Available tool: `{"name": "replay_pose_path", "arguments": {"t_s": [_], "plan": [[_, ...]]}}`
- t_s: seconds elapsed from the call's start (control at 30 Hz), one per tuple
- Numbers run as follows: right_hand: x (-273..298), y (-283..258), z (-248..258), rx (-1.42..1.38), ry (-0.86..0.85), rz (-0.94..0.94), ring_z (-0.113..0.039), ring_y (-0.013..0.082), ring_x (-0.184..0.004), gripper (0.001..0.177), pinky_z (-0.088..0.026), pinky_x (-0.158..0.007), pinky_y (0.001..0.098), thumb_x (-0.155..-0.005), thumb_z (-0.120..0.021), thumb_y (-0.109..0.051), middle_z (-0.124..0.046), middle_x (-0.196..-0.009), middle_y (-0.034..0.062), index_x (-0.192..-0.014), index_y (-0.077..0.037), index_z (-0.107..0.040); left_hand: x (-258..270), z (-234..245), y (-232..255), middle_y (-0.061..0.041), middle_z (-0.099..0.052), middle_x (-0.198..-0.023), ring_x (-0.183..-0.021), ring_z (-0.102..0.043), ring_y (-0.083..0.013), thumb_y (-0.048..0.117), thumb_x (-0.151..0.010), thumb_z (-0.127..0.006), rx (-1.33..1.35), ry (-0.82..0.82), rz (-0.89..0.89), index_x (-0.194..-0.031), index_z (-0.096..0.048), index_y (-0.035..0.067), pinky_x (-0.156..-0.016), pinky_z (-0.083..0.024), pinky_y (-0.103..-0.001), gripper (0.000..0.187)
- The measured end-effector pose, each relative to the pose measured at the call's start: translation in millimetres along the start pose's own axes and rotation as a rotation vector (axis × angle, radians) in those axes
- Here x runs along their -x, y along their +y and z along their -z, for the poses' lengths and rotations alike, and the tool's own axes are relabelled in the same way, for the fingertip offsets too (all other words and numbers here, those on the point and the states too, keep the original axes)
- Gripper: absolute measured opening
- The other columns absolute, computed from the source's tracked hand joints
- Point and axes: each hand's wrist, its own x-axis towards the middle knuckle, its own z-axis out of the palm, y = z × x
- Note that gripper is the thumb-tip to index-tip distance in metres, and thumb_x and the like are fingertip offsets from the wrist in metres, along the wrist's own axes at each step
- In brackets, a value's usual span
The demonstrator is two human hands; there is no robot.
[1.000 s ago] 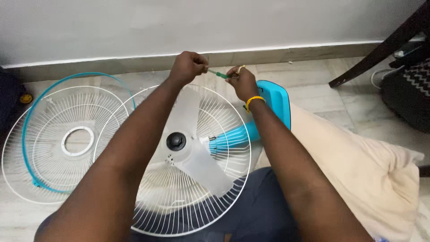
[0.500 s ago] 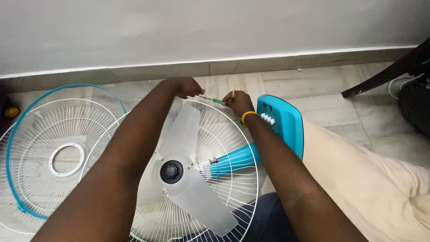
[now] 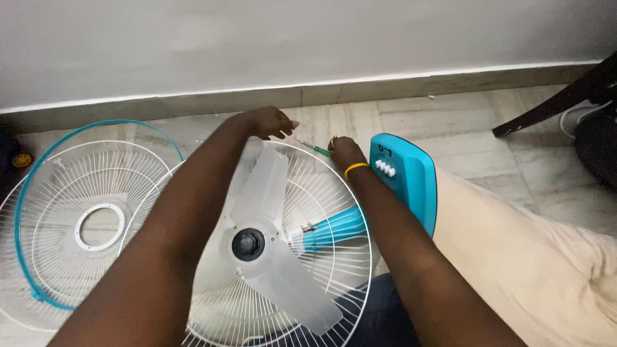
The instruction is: The person disassembles a table fan by removing the front grille, unscrewing the rear grille, detaching the fan blades, and removing the central hub. The parts are placed on the floor.
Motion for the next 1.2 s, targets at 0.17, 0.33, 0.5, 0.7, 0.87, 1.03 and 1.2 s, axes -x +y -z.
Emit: {"name": "replay_pose_path", "arguments": {"t_s": [0.17,0.33,0.5,0.7,0.87,1.03,1.2], "plan": [[12,-20,27,-0.124,0.068,0.125,-0.075,0.0325,-0.091,0.016,-0.059,-0.085,0.0416,-0.087,-0.068,-0.01,-0.076,-0.096,0.0172,-0.099,-0.007,-0.08,41,9,-21,-0.012,-0.072,-0.129,-0.117,-0.071,-0.0238,0.046,-0.1,-0.058,0.068,0.151,-0.125,-0.132,-0.066,0.005,-0.095,-0.058,-0.044,0.053],[55,-77,87,-0.62,0.026,0.089,-0.076,0.017,-0.083,0.016,-0.062,-0.073,0.0317,-0.095,-0.065,-0.015,-0.077,-0.089,0.007,-0.099,-0.003,-0.076,106,9,-41,-0.014,-0.078,-0.118,-0.11,-0.075,-0.022,0.038,-0.102,-0.061,0.098,0.405,-0.325,-0.124,-0.072,0.002,-0.098,-0.058,-0.04,0.044],[119,-159,140,-0.612,0.066,0.227,-0.073,0.0136,-0.083,0.017,-0.061,-0.074,0.0282,-0.094,-0.07,-0.015,-0.077,-0.092,0.0061,-0.102,-0.002,-0.076,186,-3,-41,-0.013,-0.077,-0.117,-0.111,-0.072,-0.0213,0.037,-0.103,-0.06,0.107,0.55,-0.311,-0.122,-0.073,0.007,-0.099,-0.055,-0.04,0.038],[196,-233,146,-0.438,-0.134,0.556,-0.076,0.0184,-0.089,0.025,-0.06,-0.081,0.0321,-0.087,-0.079,-0.02,-0.078,-0.099,0.0095,-0.106,-0.003,-0.077,257,-39,-32,-0.012,-0.069,-0.135,-0.128,-0.064,-0.0286,0.034,-0.089,-0.074,0.053,0.349,-0.468,-0.137,-0.065,0.016,-0.106,-0.052,-0.044,0.052],[231,-261,117,0.035,-0.099,0.716,-0.072,0.0342,-0.091,0.035,-0.056,-0.082,0.0439,-0.079,-0.083,-0.027,-0.075,-0.097,0.018,-0.103,-0.002,-0.077,287,-83,-37,-0.014,-0.044,-0.156,-0.143,-0.043,-0.0355,0.032,-0.064,-0.097,-0.172,0.267,-0.376,-0.154,-0.041,0.022,-0.114,-0.04,-0.047,0.106],[247,-270,99,0.183,-0.059,0.571,-0.07,0.0368,-0.091,0.043,-0.056,-0.083,0.0455,-0.079,-0.084,-0.037,-0.069,-0.099,0.0186,-0.099,-0.001,-0.075,293,-118,-41,-0.013,-0.052,-0.152,-0.139,-0.052,-0.0338,0.036,-0.052,-0.099,-0.089,0.264,-0.289,-0.158,-0.035,0.021,-0.115,-0.042,-0.046,0.125],[256,-277,90,0.196,-0.041,0.526,-0.069,0.0381,-0.093,0.041,-0.056,-0.084,0.0456,-0.08,-0.083,-0.031,-0.068,-0.103,0.0186,-0.103,0.002,-0.072,299,-140,-43,-0.012,-0.068,-0.137,-0.127,-0.065,-0.0304,0.046,-0.053,-0.096,-0.04,0.304,-0.219,-0.153,-0.048,0.02,-0.109,-0.051,-0.044,0.114]]}}
